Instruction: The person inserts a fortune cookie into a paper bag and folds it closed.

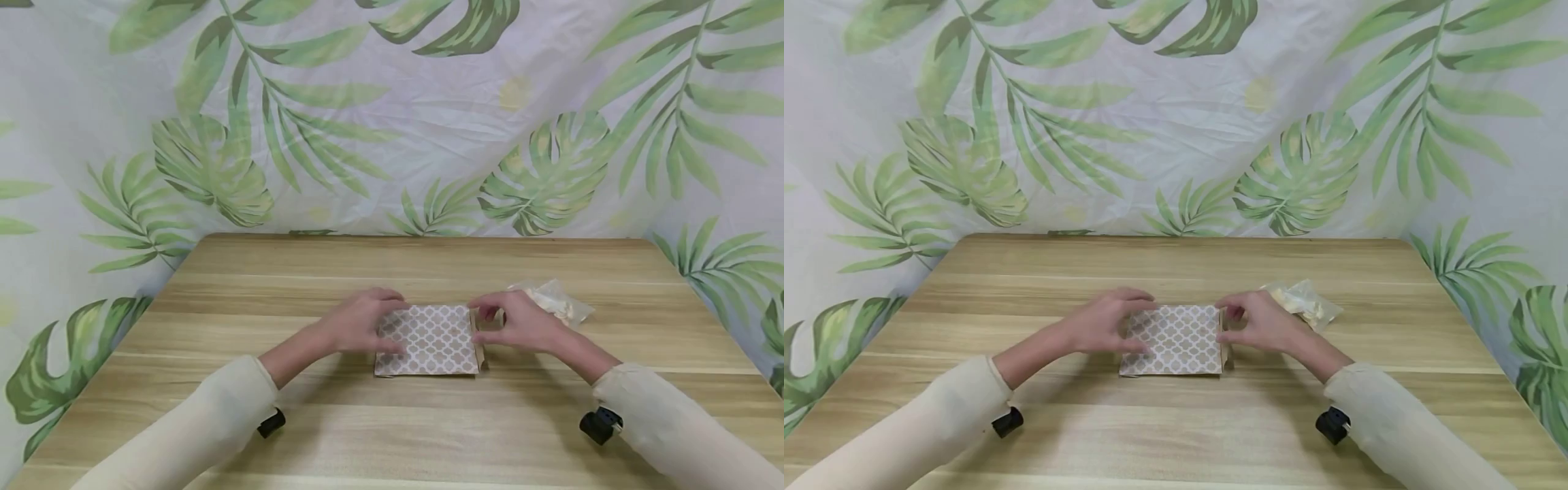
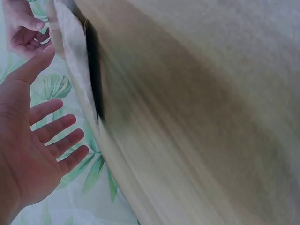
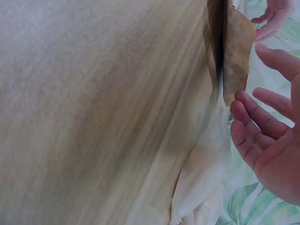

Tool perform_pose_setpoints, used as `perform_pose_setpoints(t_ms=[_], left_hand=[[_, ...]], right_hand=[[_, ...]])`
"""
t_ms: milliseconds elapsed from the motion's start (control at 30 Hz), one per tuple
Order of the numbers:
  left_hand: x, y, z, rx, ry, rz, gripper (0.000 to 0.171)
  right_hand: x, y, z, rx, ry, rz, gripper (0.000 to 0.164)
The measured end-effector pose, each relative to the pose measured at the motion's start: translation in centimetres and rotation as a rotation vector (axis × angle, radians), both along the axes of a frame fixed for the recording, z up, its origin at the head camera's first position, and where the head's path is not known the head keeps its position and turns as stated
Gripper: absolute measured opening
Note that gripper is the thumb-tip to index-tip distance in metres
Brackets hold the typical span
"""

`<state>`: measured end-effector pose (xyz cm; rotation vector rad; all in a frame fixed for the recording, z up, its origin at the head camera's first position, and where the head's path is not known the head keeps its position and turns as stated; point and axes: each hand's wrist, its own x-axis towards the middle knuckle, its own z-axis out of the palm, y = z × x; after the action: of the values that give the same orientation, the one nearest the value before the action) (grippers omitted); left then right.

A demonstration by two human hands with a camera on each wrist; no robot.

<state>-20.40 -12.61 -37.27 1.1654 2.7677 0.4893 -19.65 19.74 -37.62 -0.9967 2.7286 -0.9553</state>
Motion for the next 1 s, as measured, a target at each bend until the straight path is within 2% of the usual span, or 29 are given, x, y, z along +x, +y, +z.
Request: perform_pose_setpoints(t_ms=[300,500,1000], left_hand=[[0.1,0.1,-0.9,-0.037,-0.013,-0.027,0.072],[-0.1,-0.3,-1.3,-0.077,-0.024,-0.007,0.074],[-0.8,-0.8,-1.6,-0.097,-0.023,0.012,0.075]], right_hand=[[-0.3,-0.6,-0.5,0.03,-0.014,0.004,0.05],[-0.5,-0.9,-0.6,0.065,-0.008,-0.008,0.046],[-0.6,-1.6,-0.8,0.167,0.008,-0.058,0.049]])
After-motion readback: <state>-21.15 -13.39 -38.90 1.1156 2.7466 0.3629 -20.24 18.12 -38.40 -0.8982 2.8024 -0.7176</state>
